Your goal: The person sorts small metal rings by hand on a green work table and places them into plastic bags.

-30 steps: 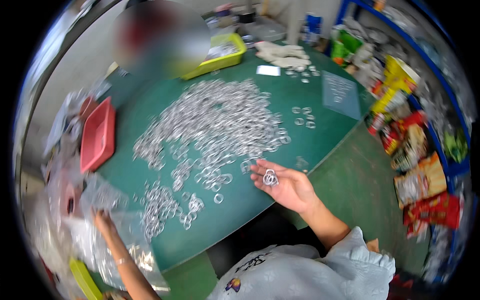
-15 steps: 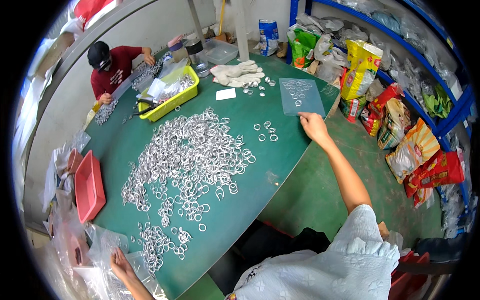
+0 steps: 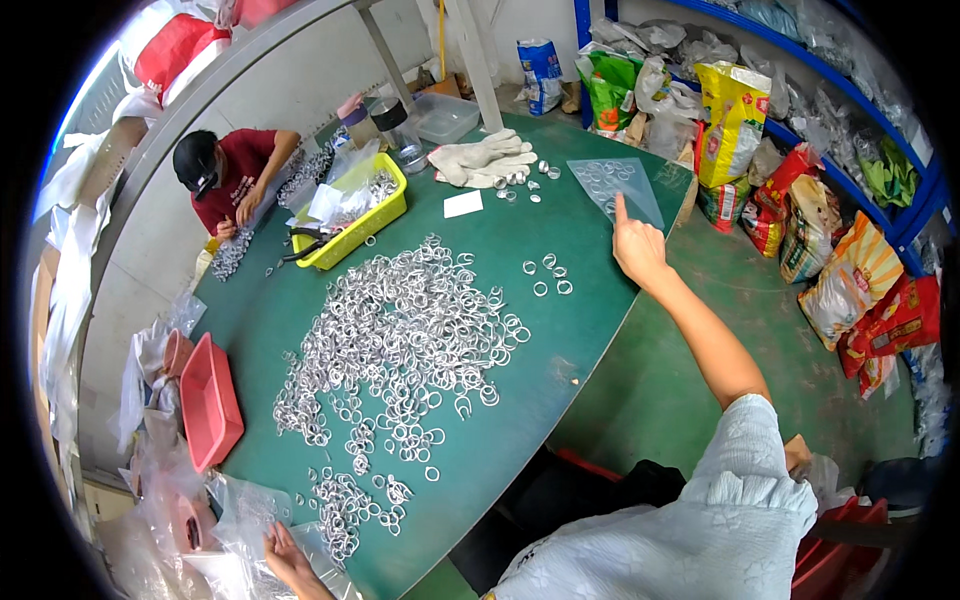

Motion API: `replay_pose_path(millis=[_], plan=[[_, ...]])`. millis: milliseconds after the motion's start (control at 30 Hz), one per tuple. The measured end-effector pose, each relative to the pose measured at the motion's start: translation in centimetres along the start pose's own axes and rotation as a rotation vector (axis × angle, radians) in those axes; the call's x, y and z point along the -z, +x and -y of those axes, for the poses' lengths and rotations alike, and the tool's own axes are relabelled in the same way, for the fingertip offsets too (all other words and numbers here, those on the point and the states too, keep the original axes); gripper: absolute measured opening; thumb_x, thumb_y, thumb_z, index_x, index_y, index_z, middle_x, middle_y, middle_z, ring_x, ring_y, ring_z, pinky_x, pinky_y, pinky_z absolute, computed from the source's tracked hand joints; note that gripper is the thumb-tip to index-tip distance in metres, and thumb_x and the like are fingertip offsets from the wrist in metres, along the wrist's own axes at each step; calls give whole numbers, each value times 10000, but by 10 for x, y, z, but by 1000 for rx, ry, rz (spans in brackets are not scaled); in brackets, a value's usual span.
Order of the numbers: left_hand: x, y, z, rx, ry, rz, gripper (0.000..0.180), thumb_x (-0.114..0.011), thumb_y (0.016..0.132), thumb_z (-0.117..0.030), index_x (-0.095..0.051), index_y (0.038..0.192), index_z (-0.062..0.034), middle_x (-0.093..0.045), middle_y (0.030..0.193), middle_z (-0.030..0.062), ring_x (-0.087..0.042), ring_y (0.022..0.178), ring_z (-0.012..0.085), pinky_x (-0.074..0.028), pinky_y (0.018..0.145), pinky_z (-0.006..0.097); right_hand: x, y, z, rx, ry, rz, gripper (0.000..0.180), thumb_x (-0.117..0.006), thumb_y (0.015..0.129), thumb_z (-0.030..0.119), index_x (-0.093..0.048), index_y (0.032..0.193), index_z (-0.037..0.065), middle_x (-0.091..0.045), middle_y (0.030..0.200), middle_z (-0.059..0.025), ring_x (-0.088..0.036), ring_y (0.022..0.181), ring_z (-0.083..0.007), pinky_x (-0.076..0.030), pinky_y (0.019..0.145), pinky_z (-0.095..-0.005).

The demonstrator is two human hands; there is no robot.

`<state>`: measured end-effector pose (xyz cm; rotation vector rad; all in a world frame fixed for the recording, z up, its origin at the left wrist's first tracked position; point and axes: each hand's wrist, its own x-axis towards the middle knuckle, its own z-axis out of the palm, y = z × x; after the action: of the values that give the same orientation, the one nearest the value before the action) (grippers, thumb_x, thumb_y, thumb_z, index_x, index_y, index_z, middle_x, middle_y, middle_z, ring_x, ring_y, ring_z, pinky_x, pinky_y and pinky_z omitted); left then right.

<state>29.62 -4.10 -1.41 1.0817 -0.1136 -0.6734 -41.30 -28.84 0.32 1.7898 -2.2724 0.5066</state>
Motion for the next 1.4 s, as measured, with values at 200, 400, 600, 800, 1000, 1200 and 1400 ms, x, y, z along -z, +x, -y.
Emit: replay_pose_path(millis=[200,400,600,800,1000,1200,1400], plan=[[19,16,-8,9,39,84,612,-460,824,16,-158,1353,81,-269,1384,273,-382,1228,385,-412,1005,396,-36,40,-14,-4,24,-117,376,-447,783,28,-500,1150,-32,-613,904,-230,-632,773,-362,-503,649,-462],[-6,-24,-6,-9,119,125,613,-481,864,-41,-137,1338,137,-212,1405,283,-321,1270,372,-338,1065,387,-54,85,-36,54,-119,-111,318,-461,799,71,-494,1114,35,-507,1054,-219,-528,967,-362,-441,820,-463],[-17,-46,0,181,-10,121,636,-422,835,63,-70,1362,115,-160,1423,283,-271,1297,388,-303,1090,407,-59,64,-44,167,21,0,482,-476,800,91,-424,1275,28,-373,1342,-214,-329,1251,-404,-280,1034,-469],[-62,-141,32,17,304,318,479,-401,878,20,-277,1338,66,-351,1334,245,-399,1228,307,-404,976,370,4,-49,-36,375,315,-170,342,-534,824,69,-518,1160,5,-495,1199,-189,-460,1130,-349,-370,965,-389],[-107,-237,78,-441,752,572,341,-406,894,2,-452,1232,20,-526,1165,136,-511,1076,205,-442,857,328,15,-189,-19,72,600,-253,334,-541,791,19,-518,1124,5,-506,1112,-185,-492,1062,-336,-386,926,-381],[-130,-269,112,-577,958,911,375,-459,877,9,-438,1251,12,-477,1239,135,-464,1149,224,-417,899,338,-51,-265,-31,31,613,862,260,-559,810,120,-584,1036,-7,-589,1004,-226,-550,979,-386,-440,856,-420],[-193,-286,135,-761,1309,1335,671,-586,797,-40,-234,1367,-14,-181,1437,255,-107,1340,463,-151,1060,538,-132,-319,-18,-40,397,1179,344,-465,826,116,-545,1149,29,-566,1112,-208,-545,1026,-362,-450,863,-429]])
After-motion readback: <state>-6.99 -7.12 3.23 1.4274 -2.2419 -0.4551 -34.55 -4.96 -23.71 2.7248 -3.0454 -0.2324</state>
